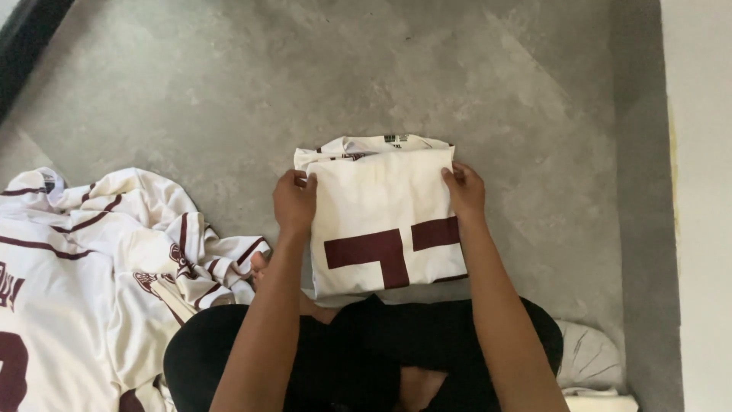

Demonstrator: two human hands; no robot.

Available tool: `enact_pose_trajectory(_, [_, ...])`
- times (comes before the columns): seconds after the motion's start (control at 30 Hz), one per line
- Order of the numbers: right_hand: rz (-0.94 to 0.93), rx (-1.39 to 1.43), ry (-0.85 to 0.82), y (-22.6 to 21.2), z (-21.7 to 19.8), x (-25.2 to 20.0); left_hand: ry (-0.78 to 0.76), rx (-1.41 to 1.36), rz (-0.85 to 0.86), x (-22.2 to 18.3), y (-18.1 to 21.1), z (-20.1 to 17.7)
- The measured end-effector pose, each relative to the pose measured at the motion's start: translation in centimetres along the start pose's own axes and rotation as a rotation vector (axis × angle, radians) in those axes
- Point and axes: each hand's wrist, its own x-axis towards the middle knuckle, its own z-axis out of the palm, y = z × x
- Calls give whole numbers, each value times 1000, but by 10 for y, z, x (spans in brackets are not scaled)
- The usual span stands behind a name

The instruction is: Folding a baseball jersey into a neat rectangle while sitting on the floor.

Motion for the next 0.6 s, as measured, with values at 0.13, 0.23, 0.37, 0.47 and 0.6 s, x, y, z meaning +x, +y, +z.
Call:
enact_pose_trajectory(0.13, [42, 35, -51, -30, -1, -14, 5, -71, -54, 14, -19, 14])
enact_pose_trajectory(0.23, [37, -3, -87, -30, -4, -9, -14, -125, -19, 17, -17, 15])
enact_pose_trajectory(0.37, [32, 31, -91, -39, -2, -7, -50, -184, -12, 17, -12, 15])
enact_pose_trajectory(0.47, [41, 82, -82, -25, 0, -1, -32, -215, -16, 17, -12, 16])
enact_pose_trajectory(0.6, [45, 281, 37, 12, -1, 14, 42, -298, 74, 16, -2, 13])
